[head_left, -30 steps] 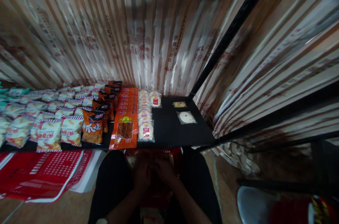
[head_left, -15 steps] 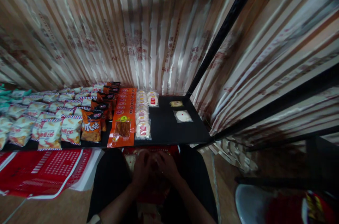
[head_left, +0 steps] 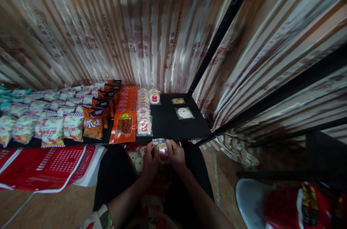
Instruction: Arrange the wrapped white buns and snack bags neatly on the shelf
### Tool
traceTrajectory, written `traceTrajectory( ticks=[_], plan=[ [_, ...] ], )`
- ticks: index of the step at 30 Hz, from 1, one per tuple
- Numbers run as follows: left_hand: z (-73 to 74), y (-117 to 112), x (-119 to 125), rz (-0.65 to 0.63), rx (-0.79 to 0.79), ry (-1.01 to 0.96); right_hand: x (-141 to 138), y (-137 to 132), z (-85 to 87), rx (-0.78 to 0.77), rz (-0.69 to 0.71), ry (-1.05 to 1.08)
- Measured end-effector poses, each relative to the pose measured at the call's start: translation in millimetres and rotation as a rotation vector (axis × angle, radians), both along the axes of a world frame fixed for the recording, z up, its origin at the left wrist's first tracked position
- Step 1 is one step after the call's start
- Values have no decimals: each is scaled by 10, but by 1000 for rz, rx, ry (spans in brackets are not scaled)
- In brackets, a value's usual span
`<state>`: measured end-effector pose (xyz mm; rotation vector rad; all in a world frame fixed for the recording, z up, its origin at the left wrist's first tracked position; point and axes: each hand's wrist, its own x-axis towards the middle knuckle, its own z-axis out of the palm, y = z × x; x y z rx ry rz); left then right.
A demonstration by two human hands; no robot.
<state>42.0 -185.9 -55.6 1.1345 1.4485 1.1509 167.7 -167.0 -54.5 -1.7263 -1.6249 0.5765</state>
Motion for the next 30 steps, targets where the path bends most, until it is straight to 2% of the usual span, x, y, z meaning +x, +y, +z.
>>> traceTrajectory(
  ticks=[7,14,19,23,27,30],
  plan=[
    [-23,96,0,-18,62,-9,-2,113,26,-56,-54,97],
    [29,311,51,41,70,-61,-21,114,188,-113,-77,326],
    [69,492,123,59,51,-69,38,121,119,-45,-82,348],
    [88,606,173,70,23,27,111,215,61,-35,-135,260],
    [159,699,200,68,-9,224,152,331,93,-82,-109,254],
    [207,763,207,40,-39,345,166,403,111,-112,-142,206]
  ],
)
